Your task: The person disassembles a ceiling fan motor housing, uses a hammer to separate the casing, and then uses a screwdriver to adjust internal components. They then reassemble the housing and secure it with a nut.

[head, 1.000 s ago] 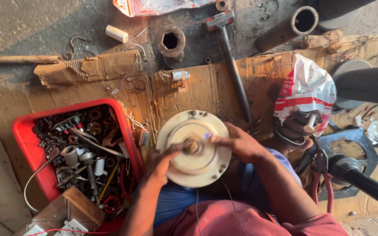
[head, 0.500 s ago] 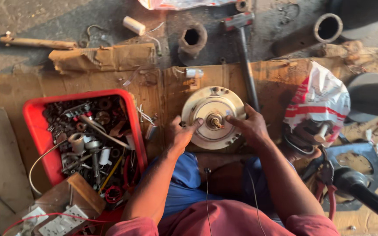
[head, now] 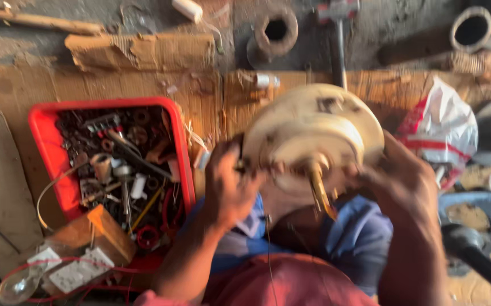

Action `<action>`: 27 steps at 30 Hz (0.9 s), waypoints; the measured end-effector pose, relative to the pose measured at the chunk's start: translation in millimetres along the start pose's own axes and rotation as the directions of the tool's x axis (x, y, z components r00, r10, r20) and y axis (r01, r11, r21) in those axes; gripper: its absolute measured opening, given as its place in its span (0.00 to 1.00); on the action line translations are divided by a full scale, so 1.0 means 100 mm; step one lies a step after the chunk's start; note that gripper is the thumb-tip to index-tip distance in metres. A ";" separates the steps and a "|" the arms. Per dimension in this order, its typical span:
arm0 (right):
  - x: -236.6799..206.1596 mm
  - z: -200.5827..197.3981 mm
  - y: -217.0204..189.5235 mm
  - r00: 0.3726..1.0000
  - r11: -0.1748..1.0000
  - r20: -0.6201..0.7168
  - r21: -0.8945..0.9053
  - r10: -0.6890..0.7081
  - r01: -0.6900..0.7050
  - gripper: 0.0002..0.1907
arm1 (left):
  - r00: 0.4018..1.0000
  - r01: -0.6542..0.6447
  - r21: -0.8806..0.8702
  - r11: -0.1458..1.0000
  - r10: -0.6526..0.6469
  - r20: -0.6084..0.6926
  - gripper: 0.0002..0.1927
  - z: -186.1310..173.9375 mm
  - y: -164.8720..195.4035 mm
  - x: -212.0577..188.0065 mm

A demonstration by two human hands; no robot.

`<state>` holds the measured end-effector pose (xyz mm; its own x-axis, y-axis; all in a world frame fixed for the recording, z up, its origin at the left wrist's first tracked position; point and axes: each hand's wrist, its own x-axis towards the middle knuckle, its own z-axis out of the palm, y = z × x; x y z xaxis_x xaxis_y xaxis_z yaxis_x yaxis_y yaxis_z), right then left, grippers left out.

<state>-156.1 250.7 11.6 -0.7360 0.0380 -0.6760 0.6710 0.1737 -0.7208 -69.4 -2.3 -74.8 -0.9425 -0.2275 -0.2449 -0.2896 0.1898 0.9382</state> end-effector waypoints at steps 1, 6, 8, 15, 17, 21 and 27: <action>-0.02 0.01 -0.04 0.997 0.998 0.036 0.033 -0.062 0.061 0.31 | 0.998 -0.058 0.009 0.998 0.058 0.017 0.38 -0.02 -0.01 -0.05; 0.65 0.26 0.61 0.984 0.856 0.047 -0.502 0.170 -0.124 0.22 | 0.986 0.166 0.241 0.956 -0.155 -0.062 0.37 0.40 -0.79 0.38; 0.92 0.20 0.96 0.959 0.822 0.011 -0.518 0.285 -0.238 0.25 | 0.985 0.164 0.384 0.908 -0.128 -0.118 0.36 0.53 -1.09 0.51; 1.04 0.23 1.11 0.997 0.818 -0.007 -0.571 -0.083 0.064 0.36 | 0.828 0.549 0.142 0.824 -0.559 0.046 0.41 0.51 -1.00 0.13; 1.00 0.31 1.01 0.928 0.779 -0.059 -0.564 -0.369 0.274 0.46 | 0.738 0.624 0.245 0.742 -0.663 0.128 0.40 0.46 -0.84 0.11; 0.93 0.32 1.05 0.989 0.842 -0.021 -0.527 -0.146 0.113 0.48 | 0.803 0.587 0.116 0.801 -0.595 0.046 0.36 0.40 -0.72 0.07; 0.87 0.22 0.99 0.971 0.955 0.102 -0.229 0.217 -0.190 0.35 | 0.884 0.466 0.011 0.885 -0.466 0.031 0.29 0.43 -0.80 0.19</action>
<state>-152.2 250.0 -122.0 -0.5594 -0.0261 -0.8285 0.7595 0.3841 -0.5249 -71.9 19.2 -164.8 -0.7034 -0.2601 -0.6615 -0.6973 0.0722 0.7131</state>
